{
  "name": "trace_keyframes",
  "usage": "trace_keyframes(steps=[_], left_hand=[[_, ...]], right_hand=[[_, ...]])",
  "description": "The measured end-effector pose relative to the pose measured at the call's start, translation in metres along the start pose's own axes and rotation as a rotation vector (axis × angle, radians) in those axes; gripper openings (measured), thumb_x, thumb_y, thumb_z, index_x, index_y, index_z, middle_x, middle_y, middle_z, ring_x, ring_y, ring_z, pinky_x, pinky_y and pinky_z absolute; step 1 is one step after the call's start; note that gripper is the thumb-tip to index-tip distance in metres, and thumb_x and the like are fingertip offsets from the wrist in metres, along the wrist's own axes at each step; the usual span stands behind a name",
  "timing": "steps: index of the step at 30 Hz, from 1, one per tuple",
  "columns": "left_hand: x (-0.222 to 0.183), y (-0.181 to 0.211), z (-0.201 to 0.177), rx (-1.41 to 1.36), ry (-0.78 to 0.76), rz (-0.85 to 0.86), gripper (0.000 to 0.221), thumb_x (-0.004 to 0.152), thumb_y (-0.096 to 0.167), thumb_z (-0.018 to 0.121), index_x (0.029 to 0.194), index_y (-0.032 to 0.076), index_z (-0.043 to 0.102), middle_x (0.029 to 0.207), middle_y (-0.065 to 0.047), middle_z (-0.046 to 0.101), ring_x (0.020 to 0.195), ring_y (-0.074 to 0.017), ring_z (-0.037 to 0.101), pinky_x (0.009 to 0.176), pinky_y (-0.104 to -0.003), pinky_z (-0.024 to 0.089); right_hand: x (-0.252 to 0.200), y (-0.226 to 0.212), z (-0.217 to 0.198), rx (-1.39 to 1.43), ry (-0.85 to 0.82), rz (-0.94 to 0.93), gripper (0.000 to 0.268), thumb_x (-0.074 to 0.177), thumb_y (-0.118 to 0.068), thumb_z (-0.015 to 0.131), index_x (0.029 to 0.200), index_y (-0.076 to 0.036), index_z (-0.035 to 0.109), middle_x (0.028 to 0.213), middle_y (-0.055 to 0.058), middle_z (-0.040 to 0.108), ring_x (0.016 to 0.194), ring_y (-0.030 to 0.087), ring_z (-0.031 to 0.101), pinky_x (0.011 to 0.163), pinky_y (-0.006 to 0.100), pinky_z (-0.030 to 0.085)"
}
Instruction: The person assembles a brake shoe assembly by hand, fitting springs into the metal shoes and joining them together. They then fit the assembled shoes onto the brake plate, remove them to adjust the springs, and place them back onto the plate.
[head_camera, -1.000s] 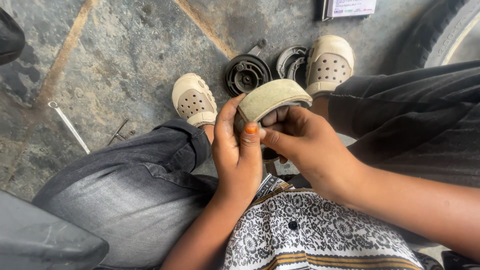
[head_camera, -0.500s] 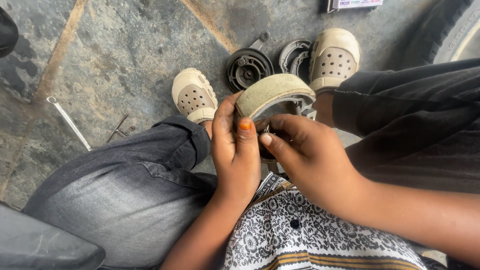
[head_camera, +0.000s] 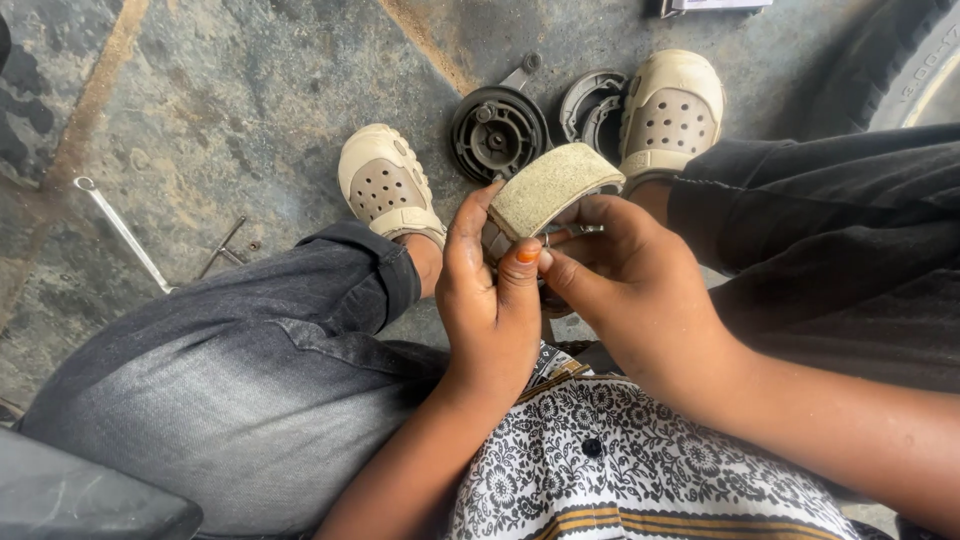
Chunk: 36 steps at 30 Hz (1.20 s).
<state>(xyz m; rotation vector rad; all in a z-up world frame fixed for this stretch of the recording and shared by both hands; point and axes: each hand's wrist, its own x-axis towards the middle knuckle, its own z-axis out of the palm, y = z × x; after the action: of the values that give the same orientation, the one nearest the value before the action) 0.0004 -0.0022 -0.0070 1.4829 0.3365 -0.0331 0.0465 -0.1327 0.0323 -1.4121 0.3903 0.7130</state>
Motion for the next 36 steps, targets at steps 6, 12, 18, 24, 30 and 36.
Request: trace_keyframes(steps=[6, 12, 18, 24, 30, 36], left_hand=[[0.001, 0.0, 0.002, -0.009, -0.038, -0.02, 0.048, 0.112, 0.025, 0.057, 0.149, -0.003, 0.046, 0.134, -0.011, 0.062, 0.121, -0.0155, 0.062, 0.11, -0.031, 0.051], [0.003, -0.001, 0.0, -0.316, -0.037, -0.133, 0.048, 0.111, 0.025, 0.059, 0.146, -0.004, 0.044, 0.136, -0.01, 0.058, 0.124, -0.0154, 0.057, 0.112, -0.031, 0.047], [0.002, -0.007, -0.001, -0.399, 0.001, -0.159, 0.049, 0.109, 0.027, 0.057, 0.146, -0.003, 0.043, 0.134, -0.011, 0.059, 0.119, -0.0144, 0.058, 0.106, -0.03, 0.049], [-0.001, -0.005, 0.001, -0.34, 0.008, -0.154, 0.049, 0.109, 0.03, 0.053, 0.146, -0.001, 0.046, 0.126, -0.008, 0.061, 0.107, -0.0102, 0.059, 0.093, -0.027, 0.052], [0.0, 0.004, 0.0, -0.252, 0.006, -0.073, 0.043, 0.111, 0.03, 0.051, 0.141, -0.001, 0.054, 0.118, -0.005, 0.063, 0.095, -0.0084, 0.055, 0.082, -0.024, 0.05], [0.001, 0.002, 0.005, -0.22, 0.015, 0.045, 0.037, 0.111, 0.031, 0.053, 0.132, 0.0, 0.056, 0.117, -0.004, 0.065, 0.103, -0.0089, 0.059, 0.093, -0.025, 0.051]], right_hand=[[-0.003, 0.001, 0.001, -0.05, 0.042, 0.042, 0.02, 0.095, -0.008, 0.066, 0.111, 0.005, 0.068, 0.096, 0.01, 0.078, 0.084, 0.012, 0.074, 0.074, 0.027, 0.064], [-0.002, 0.017, -0.001, -0.155, 0.105, -0.128, 0.017, 0.098, -0.008, 0.067, 0.11, 0.004, 0.068, 0.095, 0.007, 0.076, 0.084, 0.008, 0.071, 0.072, 0.022, 0.061], [-0.006, 0.015, 0.001, -0.379, 0.183, -0.309, 0.016, 0.097, -0.01, 0.072, 0.107, 0.002, 0.07, 0.089, 0.006, 0.075, 0.078, 0.007, 0.068, 0.068, 0.021, 0.057], [-0.016, 0.026, 0.009, -0.272, 0.263, -0.413, 0.014, 0.098, -0.009, 0.072, 0.106, 0.003, 0.069, 0.095, 0.006, 0.076, 0.084, 0.006, 0.07, 0.073, 0.022, 0.06], [-0.025, 0.022, 0.014, -0.342, 0.294, -0.535, 0.012, 0.097, -0.006, 0.074, 0.106, 0.002, 0.071, 0.094, 0.007, 0.077, 0.082, 0.006, 0.07, 0.073, 0.021, 0.059], [-0.025, 0.01, -0.004, -0.361, 0.136, -0.55, 0.012, 0.097, -0.004, 0.074, 0.105, 0.003, 0.068, 0.095, 0.007, 0.076, 0.08, 0.006, 0.068, 0.068, 0.021, 0.057]])
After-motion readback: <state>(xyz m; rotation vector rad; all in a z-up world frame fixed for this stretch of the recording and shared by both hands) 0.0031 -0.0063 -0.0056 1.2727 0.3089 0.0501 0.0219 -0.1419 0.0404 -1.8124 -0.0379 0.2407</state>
